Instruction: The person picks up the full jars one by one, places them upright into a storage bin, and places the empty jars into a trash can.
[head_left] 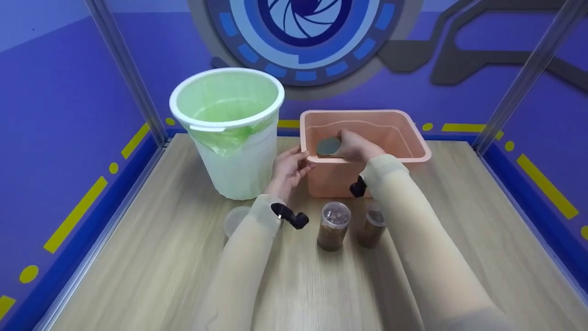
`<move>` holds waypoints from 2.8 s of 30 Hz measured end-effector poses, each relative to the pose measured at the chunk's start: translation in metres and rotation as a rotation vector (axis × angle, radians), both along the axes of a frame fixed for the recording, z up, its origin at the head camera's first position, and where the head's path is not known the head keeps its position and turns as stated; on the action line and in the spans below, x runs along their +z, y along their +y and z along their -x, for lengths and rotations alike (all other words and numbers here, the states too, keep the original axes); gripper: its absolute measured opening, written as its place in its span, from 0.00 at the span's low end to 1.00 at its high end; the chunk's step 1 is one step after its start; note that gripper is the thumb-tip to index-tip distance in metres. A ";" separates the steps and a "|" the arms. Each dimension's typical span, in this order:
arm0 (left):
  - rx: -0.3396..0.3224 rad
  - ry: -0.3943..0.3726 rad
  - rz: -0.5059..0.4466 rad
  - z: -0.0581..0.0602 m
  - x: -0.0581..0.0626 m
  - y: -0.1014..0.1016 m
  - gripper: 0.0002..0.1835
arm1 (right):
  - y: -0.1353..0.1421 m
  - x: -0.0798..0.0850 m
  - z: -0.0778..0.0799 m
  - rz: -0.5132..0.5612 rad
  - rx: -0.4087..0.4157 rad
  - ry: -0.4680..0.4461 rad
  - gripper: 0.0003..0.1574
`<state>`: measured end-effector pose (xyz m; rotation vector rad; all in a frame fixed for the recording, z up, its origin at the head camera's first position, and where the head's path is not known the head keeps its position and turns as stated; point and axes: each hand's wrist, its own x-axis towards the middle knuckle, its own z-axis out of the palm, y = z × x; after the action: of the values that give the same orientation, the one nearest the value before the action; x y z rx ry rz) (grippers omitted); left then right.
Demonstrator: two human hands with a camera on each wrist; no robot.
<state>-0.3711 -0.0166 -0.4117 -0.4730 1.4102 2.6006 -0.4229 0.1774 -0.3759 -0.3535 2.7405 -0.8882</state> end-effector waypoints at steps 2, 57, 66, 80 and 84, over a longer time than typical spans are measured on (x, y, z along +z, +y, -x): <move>-0.001 0.006 -0.006 -0.001 0.000 0.000 0.27 | -0.001 0.000 0.001 -0.054 0.003 -0.004 0.37; -0.001 0.039 -0.005 -0.002 -0.001 -0.002 0.27 | 0.089 0.033 -0.101 0.487 0.275 0.095 0.31; 0.004 0.050 -0.024 -0.003 -0.003 -0.001 0.26 | 0.134 -0.027 -0.132 0.850 0.490 0.015 0.44; -0.016 0.047 -0.015 -0.002 -0.002 -0.001 0.26 | 0.141 -0.110 -0.142 0.793 0.316 -0.120 0.55; -0.011 0.046 -0.019 -0.002 -0.002 -0.001 0.27 | 0.133 -0.115 -0.143 0.748 0.275 -0.120 0.52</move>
<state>-0.3689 -0.0172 -0.4139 -0.4050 1.3968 2.6301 -0.2794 0.3104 -0.4912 -0.7491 2.0811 -1.7464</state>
